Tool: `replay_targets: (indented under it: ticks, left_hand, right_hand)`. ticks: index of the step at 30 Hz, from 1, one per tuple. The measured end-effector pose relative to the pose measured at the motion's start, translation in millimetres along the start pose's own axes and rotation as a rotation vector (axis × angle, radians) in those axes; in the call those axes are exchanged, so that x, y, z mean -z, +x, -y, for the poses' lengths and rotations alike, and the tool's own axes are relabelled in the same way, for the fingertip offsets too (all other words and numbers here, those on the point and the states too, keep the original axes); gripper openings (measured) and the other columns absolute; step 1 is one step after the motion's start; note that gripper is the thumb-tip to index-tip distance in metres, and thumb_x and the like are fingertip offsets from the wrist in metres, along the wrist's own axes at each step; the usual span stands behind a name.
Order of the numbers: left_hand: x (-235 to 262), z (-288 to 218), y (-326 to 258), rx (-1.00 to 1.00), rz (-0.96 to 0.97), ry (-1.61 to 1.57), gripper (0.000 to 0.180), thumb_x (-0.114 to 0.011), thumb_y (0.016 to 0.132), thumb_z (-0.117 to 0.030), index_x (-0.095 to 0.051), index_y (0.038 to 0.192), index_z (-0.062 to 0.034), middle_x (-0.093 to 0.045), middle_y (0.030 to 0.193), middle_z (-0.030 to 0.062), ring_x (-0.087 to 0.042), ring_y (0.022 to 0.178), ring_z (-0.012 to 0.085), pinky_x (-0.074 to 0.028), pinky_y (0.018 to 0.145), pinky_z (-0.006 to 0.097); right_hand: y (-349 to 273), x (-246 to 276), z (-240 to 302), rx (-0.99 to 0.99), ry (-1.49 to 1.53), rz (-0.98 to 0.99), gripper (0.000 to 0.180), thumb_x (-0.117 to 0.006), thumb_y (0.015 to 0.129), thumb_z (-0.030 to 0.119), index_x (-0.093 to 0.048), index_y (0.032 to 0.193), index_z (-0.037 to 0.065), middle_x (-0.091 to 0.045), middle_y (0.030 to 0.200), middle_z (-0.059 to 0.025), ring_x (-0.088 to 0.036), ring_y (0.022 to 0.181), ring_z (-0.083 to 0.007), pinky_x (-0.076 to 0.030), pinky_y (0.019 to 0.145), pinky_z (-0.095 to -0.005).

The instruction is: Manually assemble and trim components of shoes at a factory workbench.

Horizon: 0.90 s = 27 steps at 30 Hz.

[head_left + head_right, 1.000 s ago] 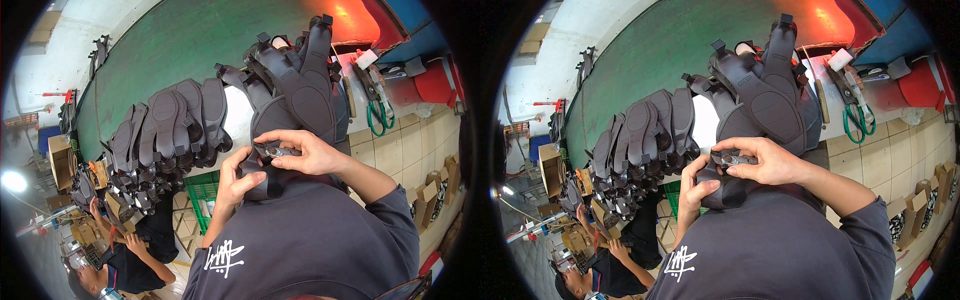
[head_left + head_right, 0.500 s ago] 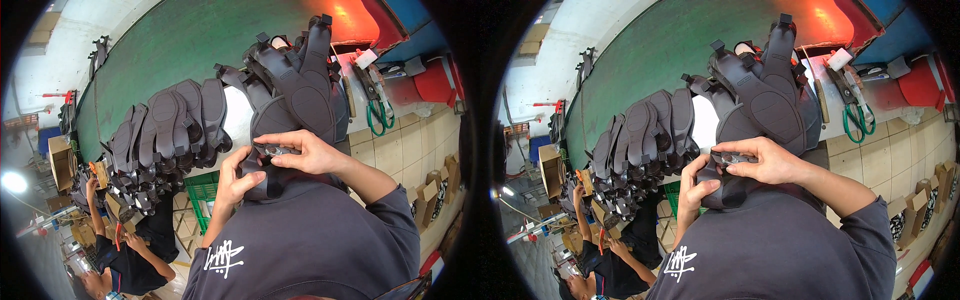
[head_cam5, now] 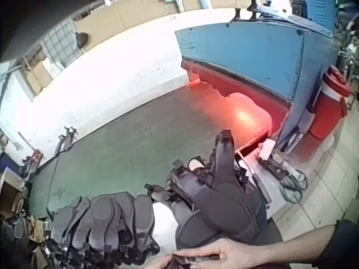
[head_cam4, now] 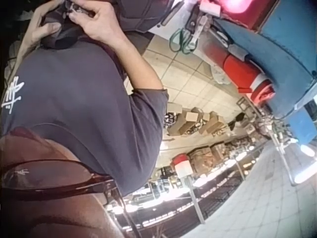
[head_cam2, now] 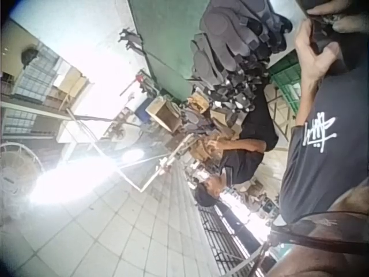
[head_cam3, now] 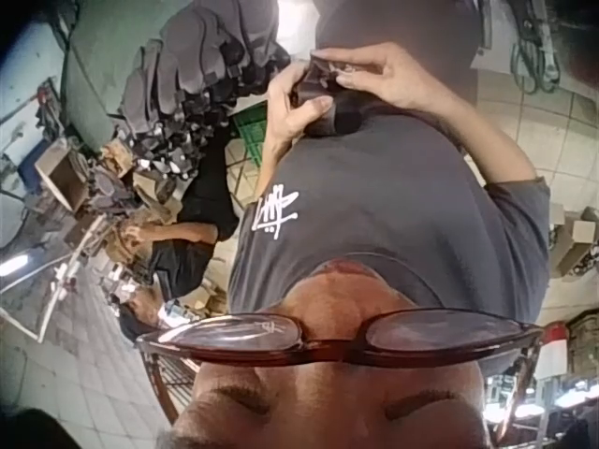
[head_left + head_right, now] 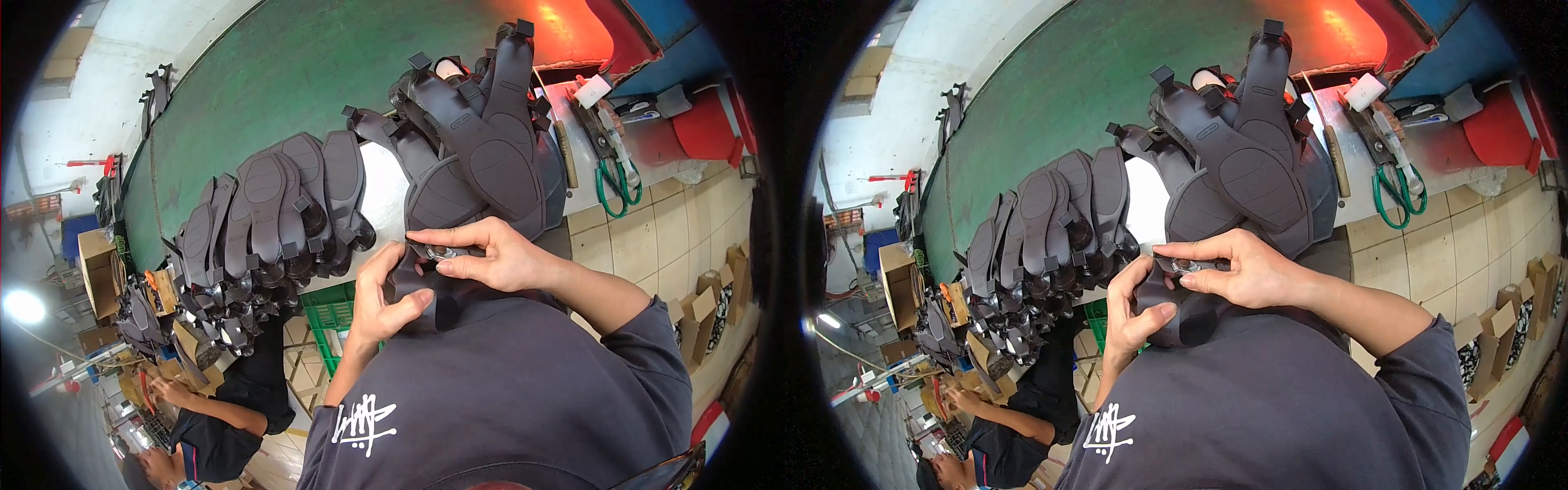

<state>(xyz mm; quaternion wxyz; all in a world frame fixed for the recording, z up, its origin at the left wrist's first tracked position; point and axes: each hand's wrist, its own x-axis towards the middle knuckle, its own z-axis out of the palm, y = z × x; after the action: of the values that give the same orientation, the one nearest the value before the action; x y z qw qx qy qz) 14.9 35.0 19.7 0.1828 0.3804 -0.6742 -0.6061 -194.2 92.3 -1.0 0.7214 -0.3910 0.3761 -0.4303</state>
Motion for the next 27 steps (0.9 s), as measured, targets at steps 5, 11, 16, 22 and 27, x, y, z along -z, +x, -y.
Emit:
replay_targets:
  ticks: [5,11,16,22,27]
  left_hand:
    - [-4,8,0,0.051,-0.040,-0.123,0.042,-0.070,0.064,-0.024,-0.058,0.093,0.0045,-0.056,0.087,0.0078,-0.053,0.081,0.0156,-0.041,0.075,0.027]
    - [-9,8,-2,0.096,-0.075,-0.278,0.034,-0.069,0.069,-0.018,-0.057,0.093,0.0028,-0.056,0.090,0.0044,-0.051,0.084,0.0109,-0.040,0.075,0.025]
    - [-10,11,-1,0.077,-0.096,-0.301,0.030,-0.068,0.071,-0.015,-0.057,0.093,0.0027,-0.055,0.089,0.0033,-0.050,0.084,0.0100,-0.040,0.075,0.023]
    - [-17,14,-5,0.088,-0.151,-0.350,0.030,-0.068,0.073,-0.016,-0.058,0.094,0.0033,-0.057,0.088,0.0032,-0.051,0.082,0.0089,-0.041,0.074,0.022]
    - [-18,14,-7,0.261,-0.174,-0.412,0.053,-0.066,0.067,-0.031,-0.059,0.106,0.0057,-0.061,0.081,0.0076,-0.061,0.070,0.0141,-0.047,0.067,0.023]
  right_hand:
    - [2,-6,-1,-0.014,-0.083,-0.082,0.048,-0.061,0.092,0.002,-0.053,0.139,0.005,-0.068,0.112,-0.0076,-0.060,0.100,-0.0082,-0.049,0.089,-0.0250]
    - [7,-7,-3,0.214,-0.484,-0.211,0.046,-0.067,0.086,0.011,-0.063,0.131,0.020,-0.061,0.071,-0.0094,-0.058,0.062,-0.0140,-0.045,0.060,-0.0288]
    - [8,-10,-12,0.326,-0.757,-0.277,0.044,-0.069,0.085,0.011,-0.065,0.128,0.018,-0.059,0.072,-0.0067,-0.056,0.059,-0.0189,-0.046,0.054,-0.0307]
    - [8,-13,-18,0.615,-1.154,-0.425,0.042,-0.072,0.079,0.012,-0.069,0.120,0.017,-0.053,0.070,-0.0045,-0.056,0.058,-0.0192,-0.046,0.050,-0.0322]
    - [8,-2,-3,0.632,-1.195,-0.499,0.048,-0.070,0.077,0.008,-0.067,0.124,0.019,-0.052,0.072,-0.0061,-0.055,0.057,-0.0222,-0.046,0.051,-0.0346]
